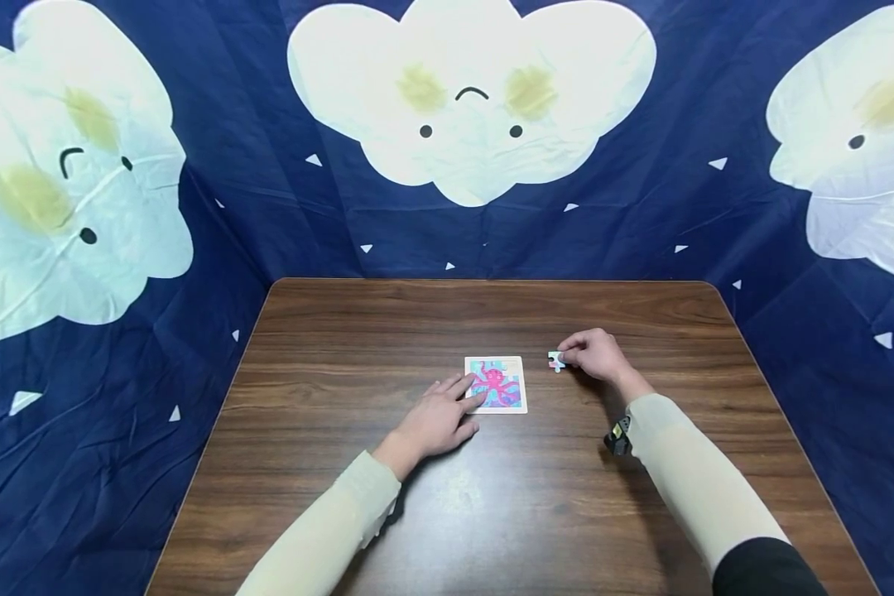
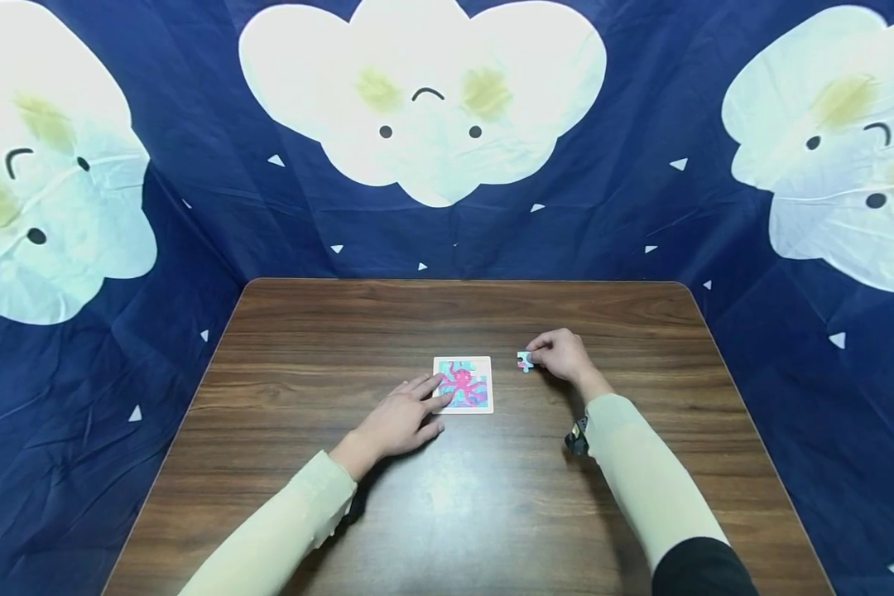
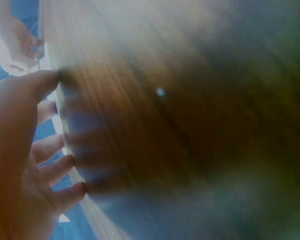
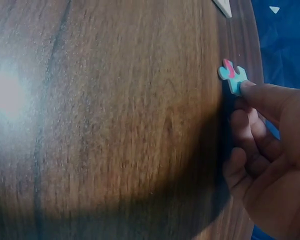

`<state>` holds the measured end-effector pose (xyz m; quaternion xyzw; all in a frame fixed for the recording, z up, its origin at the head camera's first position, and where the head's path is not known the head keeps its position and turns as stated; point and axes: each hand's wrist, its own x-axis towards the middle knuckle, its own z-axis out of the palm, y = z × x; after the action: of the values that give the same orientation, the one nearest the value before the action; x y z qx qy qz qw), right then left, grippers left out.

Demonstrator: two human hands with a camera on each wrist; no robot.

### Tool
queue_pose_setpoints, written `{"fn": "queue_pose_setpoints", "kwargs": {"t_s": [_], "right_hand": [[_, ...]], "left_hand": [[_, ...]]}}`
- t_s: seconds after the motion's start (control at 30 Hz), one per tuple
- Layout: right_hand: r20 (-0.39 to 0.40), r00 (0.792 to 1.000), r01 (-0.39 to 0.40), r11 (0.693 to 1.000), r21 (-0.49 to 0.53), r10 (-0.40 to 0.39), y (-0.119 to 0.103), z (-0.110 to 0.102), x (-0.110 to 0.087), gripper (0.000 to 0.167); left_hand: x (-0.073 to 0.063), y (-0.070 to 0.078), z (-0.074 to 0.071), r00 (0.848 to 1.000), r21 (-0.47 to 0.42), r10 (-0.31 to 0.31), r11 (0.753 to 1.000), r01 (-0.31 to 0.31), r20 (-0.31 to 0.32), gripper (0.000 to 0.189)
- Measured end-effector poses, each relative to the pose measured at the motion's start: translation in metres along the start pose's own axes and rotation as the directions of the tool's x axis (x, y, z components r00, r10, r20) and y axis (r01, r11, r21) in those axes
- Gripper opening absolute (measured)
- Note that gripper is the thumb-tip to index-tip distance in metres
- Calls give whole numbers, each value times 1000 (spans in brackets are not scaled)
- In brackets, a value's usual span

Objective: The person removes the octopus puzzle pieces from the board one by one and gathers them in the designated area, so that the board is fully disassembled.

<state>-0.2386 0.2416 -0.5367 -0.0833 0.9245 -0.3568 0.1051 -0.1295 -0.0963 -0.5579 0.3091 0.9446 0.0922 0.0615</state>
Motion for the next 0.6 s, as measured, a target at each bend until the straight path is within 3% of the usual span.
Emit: {"fn": "queue_pose_setpoints", "kwargs": {"t_s": [0.6], "right_hand": [[-40,996,-88,994,-69,86,40,-37,-22,18]], "left_hand": [[0,-2,2,1000,-12,0,1000,0,0,55]]}}
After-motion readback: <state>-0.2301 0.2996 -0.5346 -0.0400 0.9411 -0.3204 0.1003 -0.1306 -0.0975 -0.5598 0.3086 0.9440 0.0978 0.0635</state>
